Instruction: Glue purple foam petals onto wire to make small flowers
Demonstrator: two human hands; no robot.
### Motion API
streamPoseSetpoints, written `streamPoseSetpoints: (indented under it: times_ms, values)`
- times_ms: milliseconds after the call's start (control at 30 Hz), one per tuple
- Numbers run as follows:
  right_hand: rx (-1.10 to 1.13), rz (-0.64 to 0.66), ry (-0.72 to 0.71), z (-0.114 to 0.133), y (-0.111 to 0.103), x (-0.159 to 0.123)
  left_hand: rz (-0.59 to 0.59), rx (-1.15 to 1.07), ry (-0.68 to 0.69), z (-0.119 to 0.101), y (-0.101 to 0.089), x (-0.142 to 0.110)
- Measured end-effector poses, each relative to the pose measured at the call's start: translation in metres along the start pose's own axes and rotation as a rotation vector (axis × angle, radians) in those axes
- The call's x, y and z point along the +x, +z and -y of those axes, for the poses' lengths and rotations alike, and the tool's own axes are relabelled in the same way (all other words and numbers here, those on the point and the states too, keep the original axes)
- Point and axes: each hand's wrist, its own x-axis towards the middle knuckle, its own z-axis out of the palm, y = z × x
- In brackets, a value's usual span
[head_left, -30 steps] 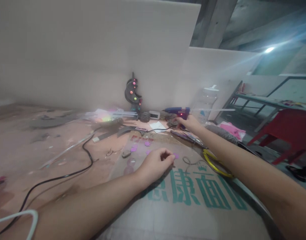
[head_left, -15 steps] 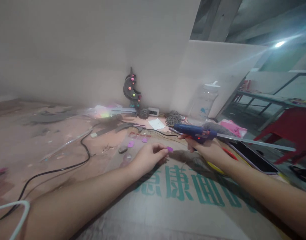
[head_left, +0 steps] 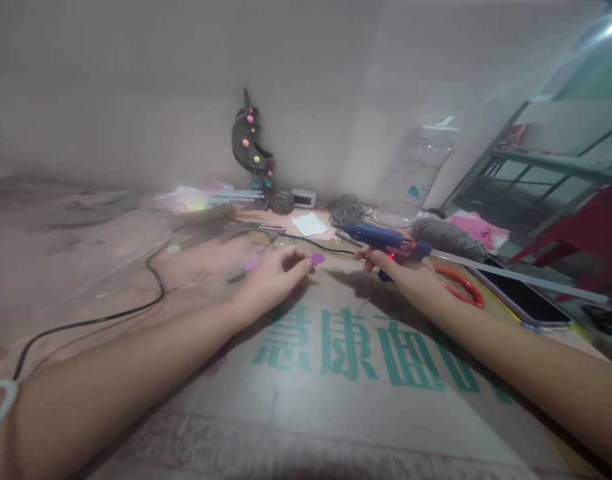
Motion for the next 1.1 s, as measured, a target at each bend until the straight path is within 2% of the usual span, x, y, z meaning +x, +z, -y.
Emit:
streamPoseSetpoints:
  times_ms: [67,167,233,300,500,633,767,933,1000,1100]
  values:
    - [0.071,-0.039,0.043,0.002,0.002,0.003,0.108,0.026,0.130,-0.008,0.007,-0.008]
    - [0.125,-0.043,0.112,0.000,0.004,0.006,0.399,0.098,0.340,-0.017,0.021,-0.017]
    - [0.128,-0.021,0.108,-0.003,0.004,0.007,0.489,0.187,0.366,-0.018,0.027,-0.020]
    - [0.124,0.000,0.096,-0.006,0.004,0.007,0.527,0.298,0.340,-0.016,0.027,-0.022]
    - [-0.021,0.036,0.115,-0.008,0.002,0.012,0.477,0.488,0.314,-0.005,0.006,-0.034]
    - [-0.127,0.114,0.118,-0.019,-0.012,0.017,0.442,0.534,0.302,-0.003,0.005,-0.040]
    - [-0.037,0.126,0.095,-0.036,-0.032,0.014,0.418,0.551,0.302,-0.005,0.010,-0.040]
    - [0.232,0.029,0.083,-0.051,-0.045,0.007,0.422,0.555,0.354,-0.003,0.010,-0.040]
    - [0.249,0.023,0.099,-0.047,-0.045,0.006,0.414,0.546,0.366,-0.002,0.010,-0.040]
    - [0.157,-0.003,0.142,-0.025,-0.043,0.004,0.370,0.493,0.340,-0.005,0.010,-0.038]
